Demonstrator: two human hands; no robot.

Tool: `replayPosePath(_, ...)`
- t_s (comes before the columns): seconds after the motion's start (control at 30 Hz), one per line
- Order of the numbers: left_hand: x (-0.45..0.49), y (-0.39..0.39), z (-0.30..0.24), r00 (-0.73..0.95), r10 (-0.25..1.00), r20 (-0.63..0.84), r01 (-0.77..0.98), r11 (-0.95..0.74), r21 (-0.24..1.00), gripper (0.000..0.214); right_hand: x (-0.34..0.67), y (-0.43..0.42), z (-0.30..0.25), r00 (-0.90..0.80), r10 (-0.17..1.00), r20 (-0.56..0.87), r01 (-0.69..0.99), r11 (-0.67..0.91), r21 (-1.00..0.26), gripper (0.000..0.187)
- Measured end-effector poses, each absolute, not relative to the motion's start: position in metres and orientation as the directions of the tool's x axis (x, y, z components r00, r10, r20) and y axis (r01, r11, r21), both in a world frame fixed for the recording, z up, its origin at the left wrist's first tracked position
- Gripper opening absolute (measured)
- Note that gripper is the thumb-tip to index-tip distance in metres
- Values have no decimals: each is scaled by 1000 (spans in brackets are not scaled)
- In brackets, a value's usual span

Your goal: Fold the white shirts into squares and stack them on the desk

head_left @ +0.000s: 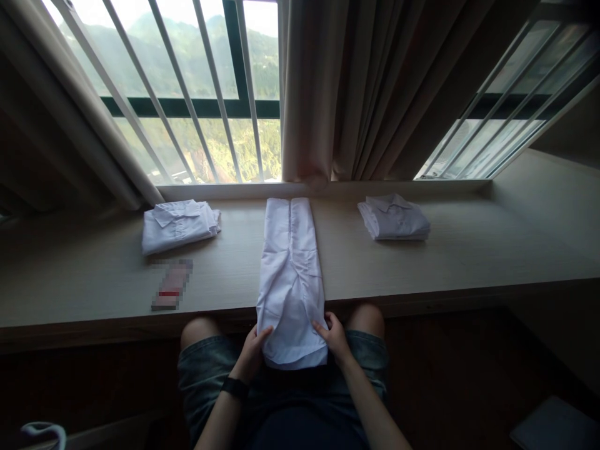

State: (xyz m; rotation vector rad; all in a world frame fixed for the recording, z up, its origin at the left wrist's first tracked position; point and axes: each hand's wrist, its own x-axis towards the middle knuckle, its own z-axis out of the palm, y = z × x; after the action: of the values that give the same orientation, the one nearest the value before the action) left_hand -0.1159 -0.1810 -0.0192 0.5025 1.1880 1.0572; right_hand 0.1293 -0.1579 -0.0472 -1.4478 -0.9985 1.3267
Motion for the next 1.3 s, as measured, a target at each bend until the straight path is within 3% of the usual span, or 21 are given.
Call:
replayPosePath(0.13, -113, -187, -18, 2, 832, -555, -393, 511, 765, 58, 127, -164, -31, 152, 974, -170, 292, -208, -934, 57)
replayPosePath(0.23, -113, -190, -21, 10, 800, -599, -397, 554, 732, 49, 121, -175, -16, 236, 972, -2, 513, -126, -849, 52)
replayPosePath(0.37, -114, -191, -26, 53, 791, -609, -445, 565, 695, 45, 110, -182, -12, 122, 989, 82, 632, -14, -775, 29)
replayPosePath(0.47, -114, -191, -28, 55, 780, -624, -450, 577, 681, 41, 109, -177, -20, 113, 993, 14, 547, -50, -836, 35)
replayPosePath(0.57, -114, -191, -31, 39, 783, -621, -463, 565, 683, 37, 112, -168, -33, 118, 989, -90, 291, -121, -949, 37)
replayPosePath(0.67, -115, -190, -36, 22, 796, -606, -424, 556, 715, 40, 117, -160, -46, 133, 975, -178, 49, -186, -981, 40)
replayPosePath(0.77, -117, -192, -35, -227, 812, -537, -198, 501, 842, 37, 120, -156, -54, 155, 953, -259, -107, -245, -964, 44)
replayPosePath(0.83, -116, -195, -30, -517, 793, -322, 80, 420, 904, 34, 121, -156, -56, 146, 947, -285, -162, -261, -952, 46)
replayPosePath(0.9, -108, -198, -22, -613, 786, -76, 310, 328, 893, 28, 121, -158, -54, 127, 952, -280, -182, -255, -950, 47)
replayPosePath(0.97, -93, -196, -15, -465, 885, -17, 367, 210, 907, 21, 120, -160, -48, 124, 960, -249, -169, -227, -959, 44)
replayPosePath(1.03, -72, -187, -11, -229, 968, -103, 248, 160, 956, 21, 119, -163, -42, 127, 968, -214, -140, -196, -970, 40)
replayPosePath(1.1, -50, -174, -11, -90, 965, -247, 47, 252, 967, 27, 119, -164, -35, 126, 972, -198, -122, -183, -976, 38)
replayPosePath(1.2, -28, -157, -12, 44, 886, -462, -231, 459, 858, 39, 121, -164, -28, 110, 972, -206, -129, -192, -973, 39)
replayPosePath(1.3, -21, -150, -12, 180, 852, -491, -330, 523, 786, 47, 126, -163, -24, 59, 969, -242, -163, -229, -960, 45)
